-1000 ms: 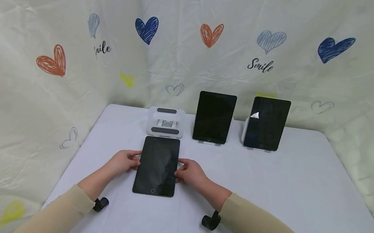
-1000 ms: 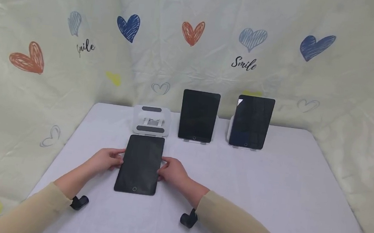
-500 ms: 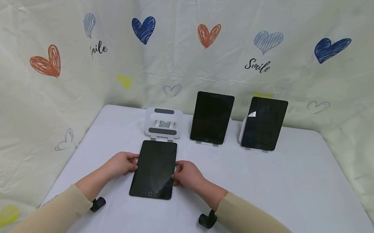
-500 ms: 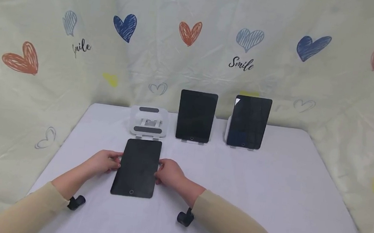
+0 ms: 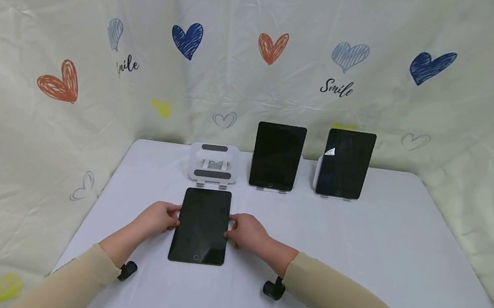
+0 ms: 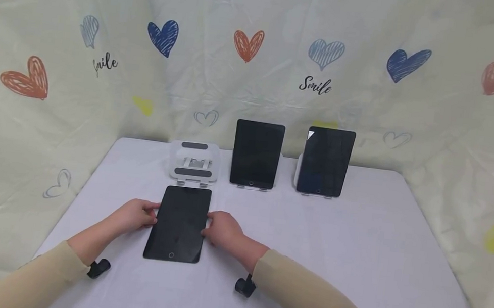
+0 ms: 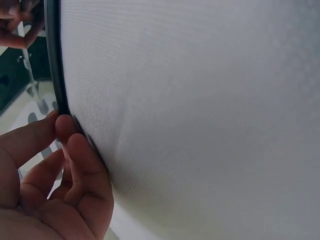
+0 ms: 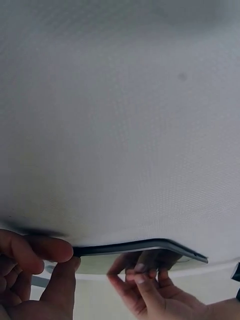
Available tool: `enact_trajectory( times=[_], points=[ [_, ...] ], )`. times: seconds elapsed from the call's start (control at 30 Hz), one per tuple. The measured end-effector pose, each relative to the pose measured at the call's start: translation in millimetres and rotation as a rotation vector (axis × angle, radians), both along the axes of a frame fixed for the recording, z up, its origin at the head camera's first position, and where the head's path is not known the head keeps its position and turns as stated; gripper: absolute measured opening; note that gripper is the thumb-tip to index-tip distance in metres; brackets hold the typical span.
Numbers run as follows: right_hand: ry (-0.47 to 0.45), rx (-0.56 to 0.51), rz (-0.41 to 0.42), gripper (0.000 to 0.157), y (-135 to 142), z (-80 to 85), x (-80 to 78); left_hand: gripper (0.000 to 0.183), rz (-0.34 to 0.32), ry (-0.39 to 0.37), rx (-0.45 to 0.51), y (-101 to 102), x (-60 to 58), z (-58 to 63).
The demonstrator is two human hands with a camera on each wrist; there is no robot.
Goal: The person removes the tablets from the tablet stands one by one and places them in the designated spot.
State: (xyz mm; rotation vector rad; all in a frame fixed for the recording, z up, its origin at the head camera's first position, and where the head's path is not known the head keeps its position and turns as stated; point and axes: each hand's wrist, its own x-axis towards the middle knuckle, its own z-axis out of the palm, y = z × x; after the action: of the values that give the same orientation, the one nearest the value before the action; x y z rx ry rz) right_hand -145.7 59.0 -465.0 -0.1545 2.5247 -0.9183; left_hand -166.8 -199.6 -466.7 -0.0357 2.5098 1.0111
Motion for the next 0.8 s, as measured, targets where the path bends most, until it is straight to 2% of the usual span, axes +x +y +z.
enact_trajectory(
  times=[0.37, 0.53, 0.8],
  points=[
    [0.004, -0.025, 0.003, 0.055, 6, 0.2, -4.6, 0.05, -0.019, 0.001, -0.024, 0, 2.7, 4.1],
    [-0.013, -0.047, -0.017, 0.056, 8, 2.4, -3.4, 0.052, -0.012, 0.008, -0.048, 1, 4.3, 4.7],
    [0.019, -0.065, -0.013, 0.054, 13, 2.3, -6.0, 0.052, 0.022, 0.037, -0.09, 0, 0.9, 3.4]
  ],
)
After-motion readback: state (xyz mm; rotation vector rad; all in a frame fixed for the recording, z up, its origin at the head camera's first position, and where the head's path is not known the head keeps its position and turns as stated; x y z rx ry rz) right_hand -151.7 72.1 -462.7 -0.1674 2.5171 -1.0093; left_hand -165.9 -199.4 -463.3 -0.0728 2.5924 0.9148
